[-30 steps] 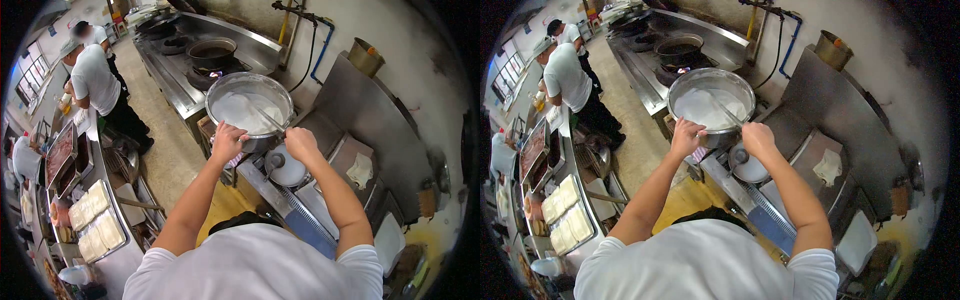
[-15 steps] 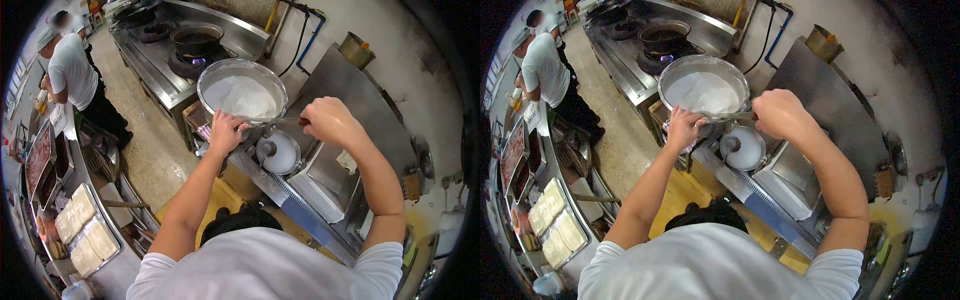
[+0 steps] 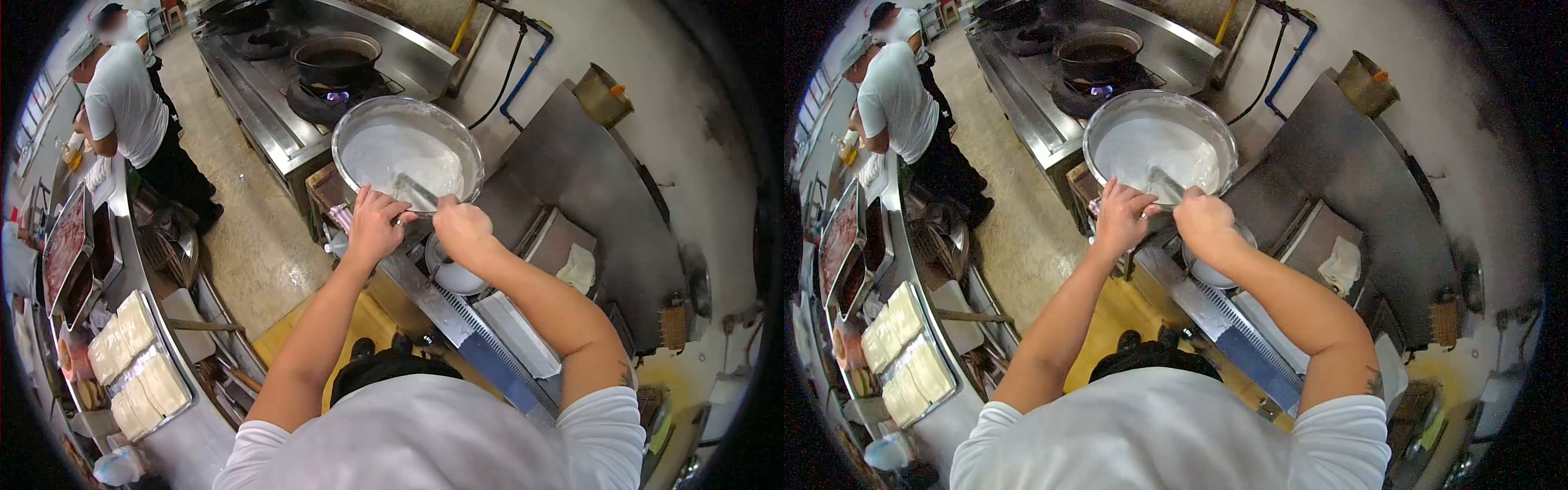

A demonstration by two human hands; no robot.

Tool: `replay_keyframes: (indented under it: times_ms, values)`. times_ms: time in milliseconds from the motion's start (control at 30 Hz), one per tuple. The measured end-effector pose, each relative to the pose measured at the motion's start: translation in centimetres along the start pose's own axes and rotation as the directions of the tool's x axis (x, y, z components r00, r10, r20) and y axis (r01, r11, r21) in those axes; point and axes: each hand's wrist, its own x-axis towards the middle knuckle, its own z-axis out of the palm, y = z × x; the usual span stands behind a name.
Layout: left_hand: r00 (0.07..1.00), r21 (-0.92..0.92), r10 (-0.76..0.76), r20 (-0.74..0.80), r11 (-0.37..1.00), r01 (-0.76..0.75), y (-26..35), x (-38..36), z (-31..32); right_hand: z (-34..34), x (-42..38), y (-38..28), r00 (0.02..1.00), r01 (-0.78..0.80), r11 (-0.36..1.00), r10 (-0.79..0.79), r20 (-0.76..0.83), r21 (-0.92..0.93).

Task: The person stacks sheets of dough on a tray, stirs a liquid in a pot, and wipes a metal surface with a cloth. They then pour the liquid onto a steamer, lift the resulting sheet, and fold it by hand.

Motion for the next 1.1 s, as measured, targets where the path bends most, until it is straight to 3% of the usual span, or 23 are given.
replay_keyframes:
  times_ms: [33,133,167,300,400,533,700,733,900,1100]
  values:
    - [1.000,-0.002,-0.001,-0.010,1.000,0.001,0.1,0.1,0.1,0.1,0.0,0.3,0.984,-0.151,0.987,0.145,0.105,0.049]
    - [1.000,0.002,0.001,-0.030,1.000,-0.001,0.2,0.1,0.1,1.9,-0.5,4.0,0.992,-0.084,0.996,0.083,0.094,0.013]
    - [1.000,-0.003,-0.001,-0.021,1.000,0.001,0.3,0.1,0.2,2.2,-0.5,5.3,0.980,-0.159,0.985,0.150,0.129,0.063]
    - [1.000,0.008,-0.008,-0.018,1.000,0.008,0.4,0.1,0.2,-3.8,0.8,8.8,0.923,-0.030,0.997,0.003,0.385,0.064]
    - [1.000,0.026,-0.010,-0.022,1.000,0.011,0.6,0.2,0.1,-8.6,4.8,10.3,0.660,-0.075,0.997,0.035,0.750,0.020]
    - [0.999,0.056,-0.024,0.026,0.998,0.023,0.6,0.1,0.0,-8.3,6.2,11.9,0.660,-0.340,0.874,-0.040,0.750,0.346]
    - [0.999,0.076,-0.036,0.032,0.997,0.033,1.0,0.2,0.1,-4.7,3.9,10.6,0.686,-0.531,0.600,-0.111,0.719,0.599]
    - [0.999,0.088,-0.038,0.039,0.995,0.034,1.0,0.1,0.1,-3.3,3.4,10.2,0.705,-0.572,0.478,-0.129,0.698,0.666]
    - [0.999,0.092,-0.025,0.042,0.996,0.021,1.1,0.1,0.1,-0.5,0.3,8.9,0.804,-0.581,0.158,-0.043,0.593,0.799]
    - [0.999,0.091,0.013,0.035,0.996,-0.016,0.9,0.1,0.3,1.3,-3.5,7.8,0.848,-0.515,-0.146,0.060,0.527,0.845]
